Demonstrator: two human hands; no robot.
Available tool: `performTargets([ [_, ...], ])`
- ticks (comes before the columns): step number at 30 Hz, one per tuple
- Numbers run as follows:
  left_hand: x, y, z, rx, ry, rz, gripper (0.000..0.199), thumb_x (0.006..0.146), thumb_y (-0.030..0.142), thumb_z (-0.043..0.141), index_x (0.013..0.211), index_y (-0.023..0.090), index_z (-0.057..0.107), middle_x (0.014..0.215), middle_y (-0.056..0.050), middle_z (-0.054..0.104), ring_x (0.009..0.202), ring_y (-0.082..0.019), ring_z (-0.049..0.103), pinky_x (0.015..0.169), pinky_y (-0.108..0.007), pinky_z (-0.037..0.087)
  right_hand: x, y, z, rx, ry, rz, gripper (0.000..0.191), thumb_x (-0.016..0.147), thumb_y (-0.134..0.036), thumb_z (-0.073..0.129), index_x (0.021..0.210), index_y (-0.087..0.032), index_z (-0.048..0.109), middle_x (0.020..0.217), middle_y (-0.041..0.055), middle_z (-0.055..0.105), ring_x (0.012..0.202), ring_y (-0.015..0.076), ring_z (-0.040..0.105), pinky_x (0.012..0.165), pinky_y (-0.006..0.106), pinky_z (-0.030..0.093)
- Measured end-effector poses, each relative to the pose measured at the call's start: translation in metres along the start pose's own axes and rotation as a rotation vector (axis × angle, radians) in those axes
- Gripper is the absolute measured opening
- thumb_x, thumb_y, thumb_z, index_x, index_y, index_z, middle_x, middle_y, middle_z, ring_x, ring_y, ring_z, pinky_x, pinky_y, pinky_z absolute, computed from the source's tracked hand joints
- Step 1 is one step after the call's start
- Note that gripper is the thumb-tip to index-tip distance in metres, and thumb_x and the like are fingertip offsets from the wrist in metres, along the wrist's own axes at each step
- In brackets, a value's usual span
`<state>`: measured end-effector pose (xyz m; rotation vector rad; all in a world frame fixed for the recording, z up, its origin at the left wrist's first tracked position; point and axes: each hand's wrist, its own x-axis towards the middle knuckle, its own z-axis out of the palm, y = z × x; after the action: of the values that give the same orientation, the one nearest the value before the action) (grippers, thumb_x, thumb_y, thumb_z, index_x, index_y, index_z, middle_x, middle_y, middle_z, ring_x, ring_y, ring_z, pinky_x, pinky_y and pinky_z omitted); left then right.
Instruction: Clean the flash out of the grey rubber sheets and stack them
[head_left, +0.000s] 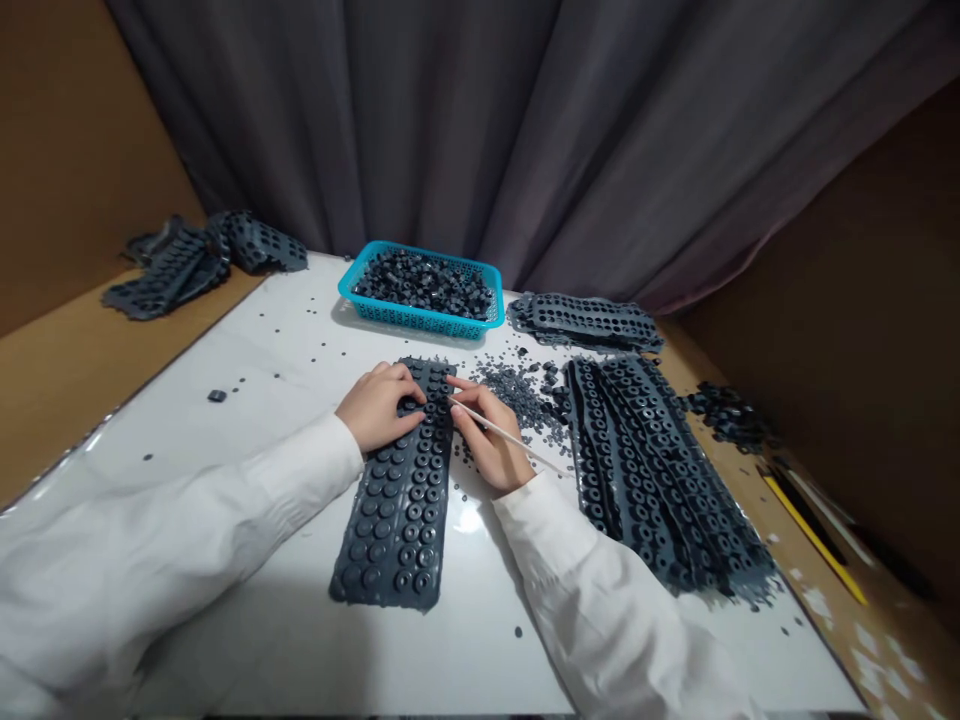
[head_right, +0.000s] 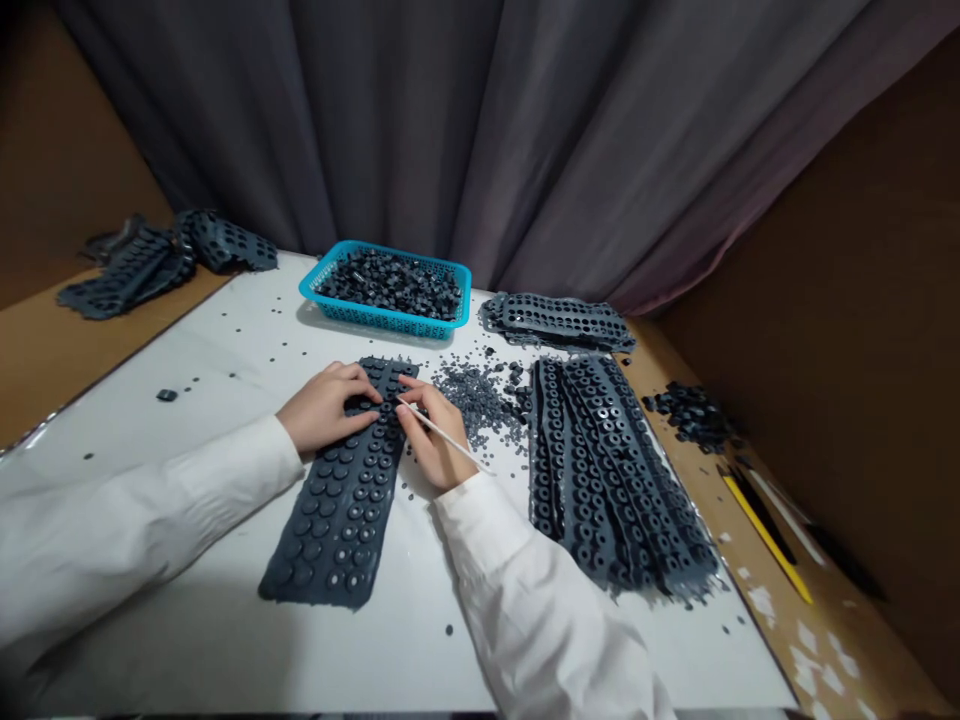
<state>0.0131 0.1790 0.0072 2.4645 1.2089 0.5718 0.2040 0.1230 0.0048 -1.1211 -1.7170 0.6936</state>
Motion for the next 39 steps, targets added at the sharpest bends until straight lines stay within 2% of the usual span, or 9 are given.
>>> performTargets([
  [3, 0.001, -0.005, 0.005, -0.038, 0.001, 0.013, 0.019, 0.076, 0.032, 0.06, 0.088, 0.019, 0.069, 0.088, -0.005, 0.055, 0.089, -0.023, 0.049, 0.083, -0.038, 0.042, 0.002, 0.005, 0.001, 0.025, 0.029, 0.02, 0.011, 0.088, -0.029, 0.052, 0.085, -0.02, 0.058, 0.102, 0.0093, 0.067, 0.102, 0.0204, 0.062, 0.088, 0.034, 0.046],
  [5, 0.001, -0.007, 0.007, -0.074, 0.0, 0.029, 0.019, 0.077, 0.03, 0.059, 0.09, 0.02, 0.068, 0.088, -0.004, 0.055, 0.089, -0.022, 0.049, 0.083, -0.036, 0.042, 0.003, 0.009, 0.0, 0.064, -0.042, 0.056, 0.011, 0.087, -0.029, 0.053, 0.086, -0.02, 0.059, 0.103, 0.0084, 0.067, 0.099, 0.0195, 0.063, 0.087, 0.034, 0.047],
  [9, 0.003, -0.012, 0.011, -0.137, 0.005, 0.038, 0.017, 0.079, 0.03, 0.057, 0.09, 0.02, 0.068, 0.087, -0.003, 0.055, 0.088, -0.02, 0.05, 0.083, -0.034, 0.042, 0.002, 0.014, -0.002, 0.167, -0.181, 0.128, 0.012, 0.088, -0.031, 0.053, 0.087, -0.02, 0.056, 0.114, 0.0098, 0.065, 0.109, 0.0212, 0.06, 0.091, 0.039, 0.046],
  [15, 0.005, -0.014, 0.015, -0.178, 0.015, 0.029, 0.015, 0.08, 0.032, 0.061, 0.085, 0.02, 0.068, 0.084, -0.002, 0.054, 0.085, -0.021, 0.048, 0.08, -0.035, 0.04, 0.004, 0.017, -0.006, 0.238, -0.24, 0.2, 0.012, 0.088, -0.031, 0.053, 0.088, -0.02, 0.056, 0.114, 0.009, 0.065, 0.111, 0.021, 0.059, 0.094, 0.041, 0.044],
  [26, 0.005, -0.014, 0.017, -0.233, 0.04, 0.011, 0.014, 0.082, 0.031, 0.059, 0.079, 0.02, 0.067, 0.081, -0.002, 0.055, 0.084, -0.02, 0.046, 0.078, -0.035, 0.039, 0.005, 0.017, -0.005, 0.253, -0.258, 0.213, 0.015, 0.088, -0.035, 0.054, 0.09, -0.02, 0.057, 0.115, 0.0075, 0.065, 0.103, 0.0197, 0.062, 0.092, 0.039, 0.046],
  [39, 0.005, -0.015, 0.017, -0.239, 0.02, 0.003, 0.013, 0.083, 0.03, 0.06, 0.08, 0.02, 0.068, 0.08, -0.002, 0.056, 0.084, -0.02, 0.046, 0.078, -0.033, 0.038, 0.006, 0.016, -0.005, 0.203, -0.259, 0.192, 0.016, 0.089, -0.036, 0.053, 0.09, -0.021, 0.056, 0.111, 0.0062, 0.064, 0.107, 0.0189, 0.06, 0.092, 0.035, 0.045],
])
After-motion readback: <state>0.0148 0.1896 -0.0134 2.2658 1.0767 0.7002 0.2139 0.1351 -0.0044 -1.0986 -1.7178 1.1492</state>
